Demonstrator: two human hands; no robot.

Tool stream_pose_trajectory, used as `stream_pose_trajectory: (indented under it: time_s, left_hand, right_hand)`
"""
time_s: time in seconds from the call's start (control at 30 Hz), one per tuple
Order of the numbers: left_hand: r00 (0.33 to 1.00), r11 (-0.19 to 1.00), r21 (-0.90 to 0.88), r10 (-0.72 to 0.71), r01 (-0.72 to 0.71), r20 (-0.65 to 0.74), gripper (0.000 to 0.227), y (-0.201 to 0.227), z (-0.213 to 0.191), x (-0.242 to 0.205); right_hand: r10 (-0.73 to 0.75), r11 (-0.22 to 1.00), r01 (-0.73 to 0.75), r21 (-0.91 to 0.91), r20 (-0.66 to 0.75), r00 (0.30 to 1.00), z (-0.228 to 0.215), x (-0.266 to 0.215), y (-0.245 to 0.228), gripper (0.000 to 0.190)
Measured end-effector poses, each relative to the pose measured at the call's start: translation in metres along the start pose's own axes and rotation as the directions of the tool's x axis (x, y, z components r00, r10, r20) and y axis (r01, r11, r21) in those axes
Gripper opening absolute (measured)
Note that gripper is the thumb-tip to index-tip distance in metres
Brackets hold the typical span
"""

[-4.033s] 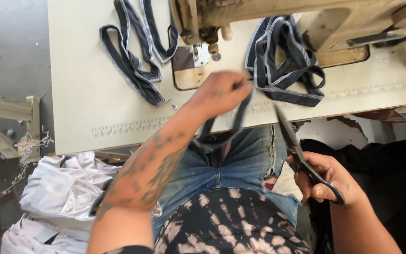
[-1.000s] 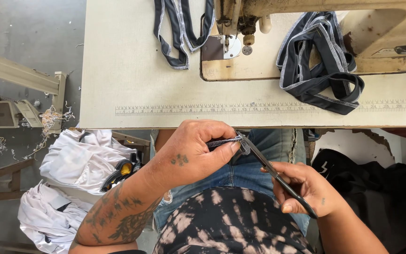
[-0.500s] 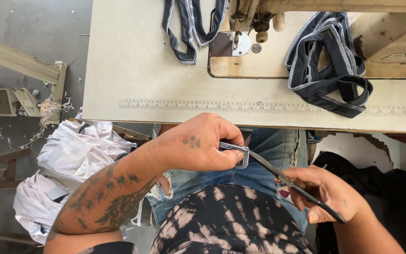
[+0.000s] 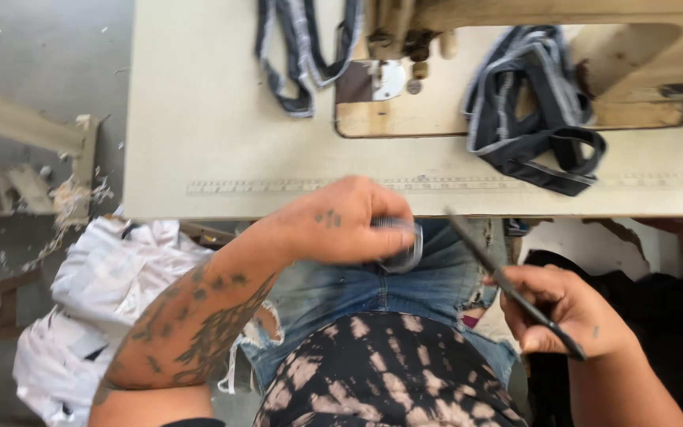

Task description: Trimming the ends of sewn fabric strips using scissors

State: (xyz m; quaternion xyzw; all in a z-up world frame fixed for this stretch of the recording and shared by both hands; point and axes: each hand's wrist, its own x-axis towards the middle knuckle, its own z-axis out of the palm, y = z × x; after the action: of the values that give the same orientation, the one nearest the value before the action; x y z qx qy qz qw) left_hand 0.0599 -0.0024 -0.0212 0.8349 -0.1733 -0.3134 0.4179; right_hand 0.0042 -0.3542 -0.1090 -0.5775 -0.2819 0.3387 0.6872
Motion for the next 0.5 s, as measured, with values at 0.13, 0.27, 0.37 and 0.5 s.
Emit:
stream_pose_trajectory:
  time_s: [0.13,0.27,0.37,0.5]
  left_hand:
    - [0.928,0.963,0.094,0.267,-0.251,-0.259,0.042,-0.033,0.011,0.114]
    - [0.896,0.948,-0.019,0.293,-0.317,-0.334,0.036,-0.021,0.007,0.239]
    - [0.85,0.942,-0.029,0.29,-0.336,-0.441,0.041,-0.016,0.009,0.302]
    - [0.759,0.936,0.117,0.339,-0.333,-0.556,0.026,-0.03,0.012,0.296]
  right_hand:
    - [-0.109,0.992,0.125,0.025,-0.348,0.931,-0.006,-0.03,0.01,0.076]
    - [-0.197,0.979,0.199,-0.045,-0.467,0.862,-0.005,-0.048,0.007,0.073]
    - [-0.221,0.972,0.232,-0.041,-0.503,0.836,0.002,-0.061,0.001,0.074]
    - [-0.2,0.978,0.193,-0.083,-0.655,0.728,0.009,-0.065,0.004,0.08]
